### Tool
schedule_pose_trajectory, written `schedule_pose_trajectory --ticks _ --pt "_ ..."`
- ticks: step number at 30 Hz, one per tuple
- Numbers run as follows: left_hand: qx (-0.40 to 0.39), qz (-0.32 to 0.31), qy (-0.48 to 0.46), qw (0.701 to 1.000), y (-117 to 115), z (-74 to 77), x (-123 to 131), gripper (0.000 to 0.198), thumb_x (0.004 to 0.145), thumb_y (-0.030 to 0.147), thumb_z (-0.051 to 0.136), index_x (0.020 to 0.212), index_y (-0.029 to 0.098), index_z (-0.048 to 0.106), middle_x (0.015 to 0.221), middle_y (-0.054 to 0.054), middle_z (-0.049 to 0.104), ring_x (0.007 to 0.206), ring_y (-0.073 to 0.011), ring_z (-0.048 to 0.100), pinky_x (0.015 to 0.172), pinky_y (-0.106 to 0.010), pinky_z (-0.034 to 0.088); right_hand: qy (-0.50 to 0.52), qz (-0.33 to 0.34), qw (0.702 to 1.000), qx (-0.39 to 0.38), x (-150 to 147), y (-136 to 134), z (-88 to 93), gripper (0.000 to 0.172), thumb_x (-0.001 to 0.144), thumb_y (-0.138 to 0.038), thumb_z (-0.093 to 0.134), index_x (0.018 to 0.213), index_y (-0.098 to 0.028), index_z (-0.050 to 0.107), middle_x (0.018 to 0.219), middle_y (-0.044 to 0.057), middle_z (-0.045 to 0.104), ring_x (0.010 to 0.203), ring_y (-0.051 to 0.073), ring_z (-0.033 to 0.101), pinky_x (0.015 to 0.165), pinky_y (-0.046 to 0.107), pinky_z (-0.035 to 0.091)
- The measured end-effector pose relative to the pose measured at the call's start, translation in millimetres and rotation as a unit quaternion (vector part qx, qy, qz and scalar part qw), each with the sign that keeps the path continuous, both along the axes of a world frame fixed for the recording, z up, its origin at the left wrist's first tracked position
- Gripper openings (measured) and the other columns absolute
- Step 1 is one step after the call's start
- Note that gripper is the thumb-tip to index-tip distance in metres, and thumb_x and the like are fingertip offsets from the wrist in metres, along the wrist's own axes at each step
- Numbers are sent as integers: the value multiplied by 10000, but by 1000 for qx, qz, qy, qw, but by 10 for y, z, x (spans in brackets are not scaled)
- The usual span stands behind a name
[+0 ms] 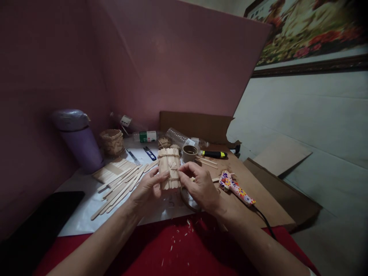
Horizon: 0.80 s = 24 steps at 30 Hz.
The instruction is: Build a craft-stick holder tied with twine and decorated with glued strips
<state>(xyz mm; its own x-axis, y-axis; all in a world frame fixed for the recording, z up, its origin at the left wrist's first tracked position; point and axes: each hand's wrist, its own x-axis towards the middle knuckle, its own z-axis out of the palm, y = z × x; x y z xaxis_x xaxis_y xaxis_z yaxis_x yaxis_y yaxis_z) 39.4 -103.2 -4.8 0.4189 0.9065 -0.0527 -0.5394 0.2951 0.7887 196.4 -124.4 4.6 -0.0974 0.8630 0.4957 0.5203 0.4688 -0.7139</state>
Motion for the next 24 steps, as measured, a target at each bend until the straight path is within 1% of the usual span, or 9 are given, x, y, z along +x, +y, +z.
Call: schedule_pose_trajectory --ticks 4,6,8,11,14,16,18,21,24 --pt "12 14 17 1000 -8 -9 0 405 681 166 739 1055 139 587 1037 -126 674 840 -233 665 665 -331 560 -90 -1 993 73 9 -22 32 118 873 -153 495 819 -171 598 832 44 608 792 155 563 720 270 426" --pt "22 30 25 999 -9 -20 7 444 665 178 755 1072 140 579 1000 -121 680 810 -231 669 651 -326 555 -131 -7 987 96 14 -26 29 121 879 -150 484 828 -170 591 837 55 603 796 166 560 716 281 424" --pt "37 50 25 998 -4 -38 19 470 642 190 775 1068 135 586 967 -112 684 800 -230 669 670 -325 550 -163 -17 980 115 13 -28 16 116 879 -154 481 829 -167 584 832 62 600 781 171 557 697 285 423" --pt "65 80 21 995 14 -81 34 462 598 180 801 1017 131 612 944 -90 682 798 -209 664 704 -302 535 -200 -33 969 139 0 -32 -7 131 889 -167 466 823 -159 579 818 68 596 750 171 550 675 289 420" --pt "87 107 40 990 33 -126 35 446 585 181 809 992 141 629 949 -76 678 817 -198 654 713 -282 523 -237 -47 958 155 -18 -33 -25 161 901 -180 444 808 -155 572 802 72 590 725 171 536 666 297 413" --pt "98 113 56 987 37 -140 28 431 601 190 802 994 143 632 966 -79 673 850 -203 645 717 -277 518 -247 -59 954 160 -26 -28 -33 151 891 -172 446 796 -155 562 785 69 583 708 170 527 654 297 407" --pt "102 105 62 987 32 -135 23 418 617 198 794 996 137 629 971 -87 667 853 -207 641 710 -280 517 -242 -63 954 163 -31 -17 -40 132 875 -159 449 789 -156 549 768 64 574 695 168 520 646 296 406" --pt "87 81 54 991 14 -108 26 441 629 204 787 1026 126 611 984 -102 658 832 -212 644 701 -302 525 -223 -61 958 170 -39 -2 -54 115 860 -150 443 785 -156 531 759 62 561 683 166 513 637 296 404" --pt "74 73 37 994 -2 -89 39 451 633 197 785 1037 122 600 974 -101 663 825 -207 650 718 -299 526 -213 -59 960 170 -58 -13 -79 109 860 -152 436 791 -161 520 760 60 557 686 168 512 630 296 400"
